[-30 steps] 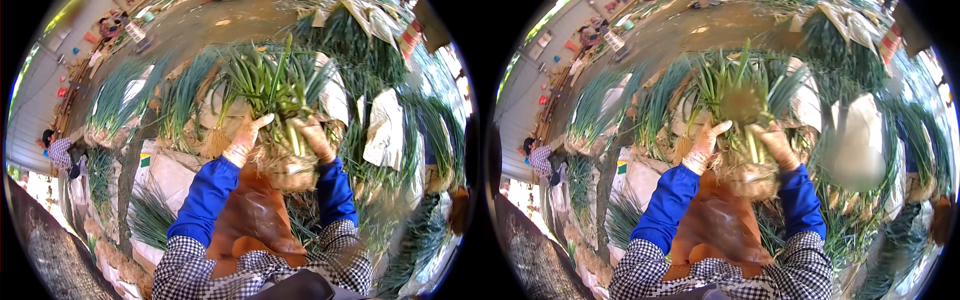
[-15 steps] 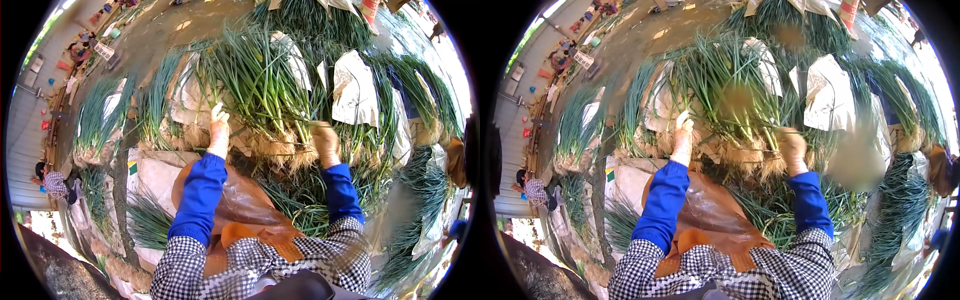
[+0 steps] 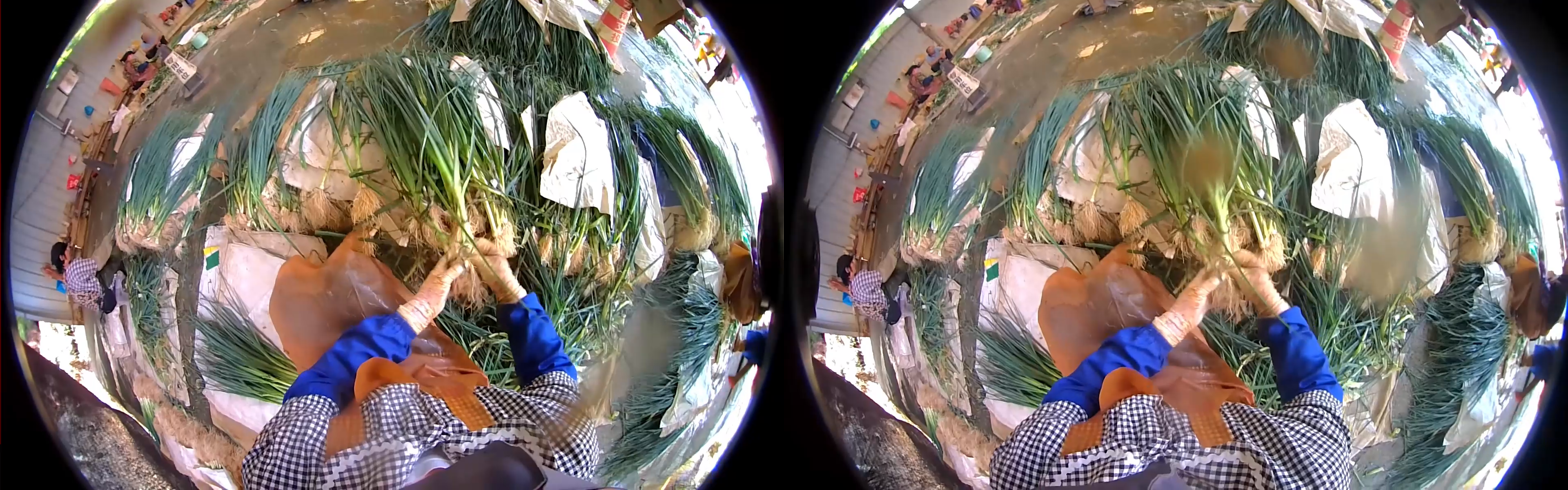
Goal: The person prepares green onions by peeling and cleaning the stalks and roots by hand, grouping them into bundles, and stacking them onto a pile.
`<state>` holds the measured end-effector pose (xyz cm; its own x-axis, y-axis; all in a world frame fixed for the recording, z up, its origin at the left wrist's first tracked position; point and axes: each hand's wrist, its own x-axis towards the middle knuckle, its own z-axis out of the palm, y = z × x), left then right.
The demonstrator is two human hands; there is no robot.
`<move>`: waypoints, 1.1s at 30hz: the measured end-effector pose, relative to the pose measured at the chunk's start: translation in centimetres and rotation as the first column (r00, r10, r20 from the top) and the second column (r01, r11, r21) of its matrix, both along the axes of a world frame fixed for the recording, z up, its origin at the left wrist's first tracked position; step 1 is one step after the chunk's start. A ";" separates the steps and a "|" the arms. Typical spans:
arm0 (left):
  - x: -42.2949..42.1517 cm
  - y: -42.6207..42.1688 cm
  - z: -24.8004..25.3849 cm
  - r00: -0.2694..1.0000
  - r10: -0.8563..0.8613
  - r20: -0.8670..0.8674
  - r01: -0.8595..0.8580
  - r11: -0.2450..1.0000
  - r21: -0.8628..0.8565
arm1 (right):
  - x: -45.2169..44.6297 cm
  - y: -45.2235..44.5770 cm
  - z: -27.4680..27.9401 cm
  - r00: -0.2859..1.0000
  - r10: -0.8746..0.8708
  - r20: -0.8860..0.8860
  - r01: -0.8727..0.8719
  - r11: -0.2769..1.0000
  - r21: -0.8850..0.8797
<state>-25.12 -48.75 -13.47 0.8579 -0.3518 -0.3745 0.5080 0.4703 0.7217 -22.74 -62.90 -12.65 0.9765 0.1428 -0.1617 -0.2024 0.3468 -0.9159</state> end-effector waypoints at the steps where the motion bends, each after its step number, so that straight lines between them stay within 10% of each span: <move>1: -0.5 -0.4 -2.0 0.995 -0.015 -0.096 0.011 0.999 -0.043 | -1.9 -0.1 -0.2 1.000 -0.012 0.028 0.013 0.999 -0.036; 2: -1.0 -0.6 -2.5 0.981 -0.032 -0.189 0.016 0.996 -0.087 | -2.6 0.0 -1.0 0.997 0.041 -0.072 -0.026 0.980 0.196; 4: -1.8 -0.3 -3.2 0.938 0.023 -0.345 -0.058 0.994 -0.092 | -2.8 -1.3 -1.8 0.993 0.113 -0.028 -0.117 0.957 -0.265; 5: -2.1 0.2 -5.7 0.953 0.016 -0.302 -0.059 0.989 -0.134 | -2.0 -1.8 -4.8 0.989 0.144 -0.041 -0.137 0.750 -0.647; 8: -2.4 0.5 -6.9 0.978 0.055 -0.202 -0.080 0.990 -0.115 | 1.1 -0.5 -1.5 0.949 0.086 0.303 0.258 0.342 -0.904; 10: -2.5 0.6 -7.6 0.996 0.009 0.086 -0.024 0.985 0.173 | 3.3 0.9 0.8 0.964 0.095 0.248 0.223 0.220 -0.950; 11: -2.5 0.2 -6.4 0.977 -0.095 0.190 -0.042 0.790 0.612 | 4.5 1.6 1.8 0.977 0.095 0.190 0.180 0.100 -0.979; 12: -2.7 0.4 -7.6 0.978 -0.093 0.186 -0.041 0.789 0.612 | 5.6 2.2 2.4 0.988 0.145 0.048 0.044 0.031 -0.999; 13: -2.6 0.8 -8.8 0.997 0.035 -0.071 -0.033 0.999 0.032 | 6.3 2.2 1.5 0.981 0.178 0.076 0.076 0.007 -0.997; 14: -2.4 1.1 -9.5 0.938 -0.013 -0.346 -0.187 0.822 -0.538 | 6.5 2.5 1.5 0.972 0.211 0.105 0.111 -0.017 -0.994; 15: -2.1 1.5 -10.1 0.942 -0.057 -0.331 -0.157 0.796 -0.585 | 6.1 2.3 1.9 0.955 0.287 0.079 0.110 -0.092 -0.990; 16: -2.0 1.1 -10.9 0.943 -0.053 -0.330 -0.161 0.794 -0.587 | 5.7 2.1 1.5 0.953 0.293 0.080 0.112 -0.094 -0.989; 18: -2.1 -0.1 -10.5 0.896 0.192 -0.401 -0.377 0.806 -0.457 | 4.8 0.4 -0.9 0.821 0.237 0.520 0.426 0.352 -0.833; 20: -2.3 0.7 -11.8 0.953 0.206 -0.223 -0.259 0.935 -0.243 | 3.9 0.4 -1.8 0.928 0.309 0.207 0.252 -0.112 -0.961; 21: -1.7 1.5 -14.7 0.964 0.040 -0.262 -0.173 0.842 -0.511 | 1.6 0.1 -1.5 0.896 0.361 0.258 0.296 -0.053 -0.954; 22: -1.7 0.8 -11.8 0.943 0.185 -0.275 -0.279 0.893 -0.354 | -1.0 -0.5 -1.4 0.859 0.411 0.306 0.333 0.006 -0.943; 24: -1.8 0.6 -6.5 0.931 0.301 -0.206 -0.343 0.916 -0.211 | -6.1 -2.3 1.5 0.906 0.399 0.140 0.027 0.276 -0.961; 26: -1.6 1.2 -9.1 0.935 0.276 -0.222 -0.324 0.919 -0.222 | -9.5 -6.7 -0.1 0.974 -0.102 -0.200 -0.087 0.650 -0.755; 27: -1.6 1.6 -7.8 0.899 0.193 -0.393 -0.357 0.844 -0.400 | -11.0 -9.9 -0.7 0.939 -0.170 -0.299 -0.129 0.632 -0.764; 29: -1.5 0.9 -7.5 0.854 0.123 -0.506 -0.392 0.792 -0.468 | -11.1 -14.6 -1.8 0.876 0.085 -0.475 -0.417 -0.363 -0.833; 30: -1.2 0.5 -6.6 0.851 0.109 -0.514 -0.383 0.799 -0.464 | -9.5 -14.0 -2.1 0.891 0.110 -0.441 -0.345 -0.466 -0.814; 32: -2.0 0.1 -5.0 0.921 0.053 -0.386 -0.248 0.844 -0.475 | -4.4 -7.6 1.0 0.994 0.098 0.045 0.045 0.003 -0.999; 33: -1.9 -1.0 -4.7 0.887 0.211 -0.411 -0.367 0.862 -0.350 | -1.9 -4.1 2.7 0.998 0.061 0.001 -0.004 0.086 -0.996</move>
